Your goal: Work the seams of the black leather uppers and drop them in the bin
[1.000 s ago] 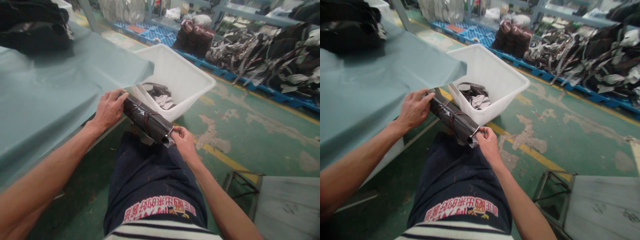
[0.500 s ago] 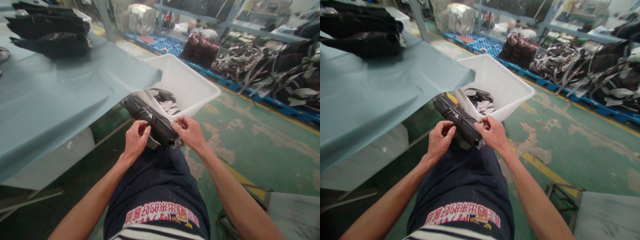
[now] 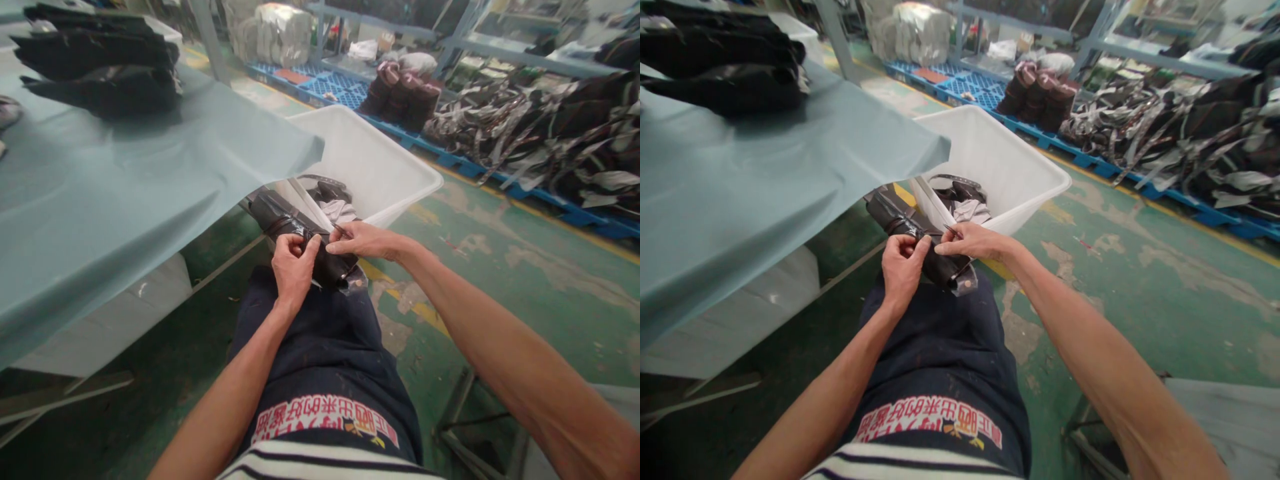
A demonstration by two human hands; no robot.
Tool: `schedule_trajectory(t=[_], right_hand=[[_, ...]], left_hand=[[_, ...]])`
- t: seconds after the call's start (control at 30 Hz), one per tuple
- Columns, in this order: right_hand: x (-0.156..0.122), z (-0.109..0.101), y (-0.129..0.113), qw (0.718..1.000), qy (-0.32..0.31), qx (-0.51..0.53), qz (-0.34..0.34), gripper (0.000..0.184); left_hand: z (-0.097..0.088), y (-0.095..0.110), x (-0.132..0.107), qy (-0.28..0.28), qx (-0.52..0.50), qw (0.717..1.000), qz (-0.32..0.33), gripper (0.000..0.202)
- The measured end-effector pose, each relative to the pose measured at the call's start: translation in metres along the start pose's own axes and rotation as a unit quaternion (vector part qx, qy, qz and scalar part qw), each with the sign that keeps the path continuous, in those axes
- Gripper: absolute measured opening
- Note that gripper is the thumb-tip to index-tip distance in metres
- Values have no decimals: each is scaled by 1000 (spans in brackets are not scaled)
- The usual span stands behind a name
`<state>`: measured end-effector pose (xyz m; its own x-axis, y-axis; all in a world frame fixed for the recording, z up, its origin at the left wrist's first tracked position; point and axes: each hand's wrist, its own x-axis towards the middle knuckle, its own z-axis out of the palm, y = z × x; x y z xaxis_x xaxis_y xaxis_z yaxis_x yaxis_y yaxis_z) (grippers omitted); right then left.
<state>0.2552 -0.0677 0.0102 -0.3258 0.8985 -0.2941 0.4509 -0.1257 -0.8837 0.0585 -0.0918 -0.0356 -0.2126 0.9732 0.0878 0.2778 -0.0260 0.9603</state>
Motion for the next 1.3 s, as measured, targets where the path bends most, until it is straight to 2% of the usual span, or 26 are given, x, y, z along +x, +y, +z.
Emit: schedule_trajectory(t=[0.1, 0.2, 0.43, 0.7, 0.9, 1.03, 1.3], right_hand=[[-3, 0, 0, 1000, 8, 15, -7, 50], [-4, -1, 0, 1000, 8, 22, -14, 45], [2, -5, 6, 999, -14, 42, -19, 41], [-1, -5, 7, 999, -13, 15, -34, 24], [-1, -6, 10, 998, -15, 43, -39, 20], [-3, -6, 8, 997, -23, 53, -50, 19], [-9, -6, -3, 998, -16, 57, -18, 11]], left_hand=[[6, -5, -4, 38, -2, 998, -43, 50], [10, -9, -7, 46, -17, 997, -58, 61], [12, -15, -11, 28, -42, 997, -59, 63], [13, -23, -14, 16, -59, 998, -35, 63], [11, -20, -14, 16, -40, 999, -24, 62], [11, -13, -17, 8, -46, 998, -48, 66], [13, -1, -27, 13, -17, 997, -69, 72]])
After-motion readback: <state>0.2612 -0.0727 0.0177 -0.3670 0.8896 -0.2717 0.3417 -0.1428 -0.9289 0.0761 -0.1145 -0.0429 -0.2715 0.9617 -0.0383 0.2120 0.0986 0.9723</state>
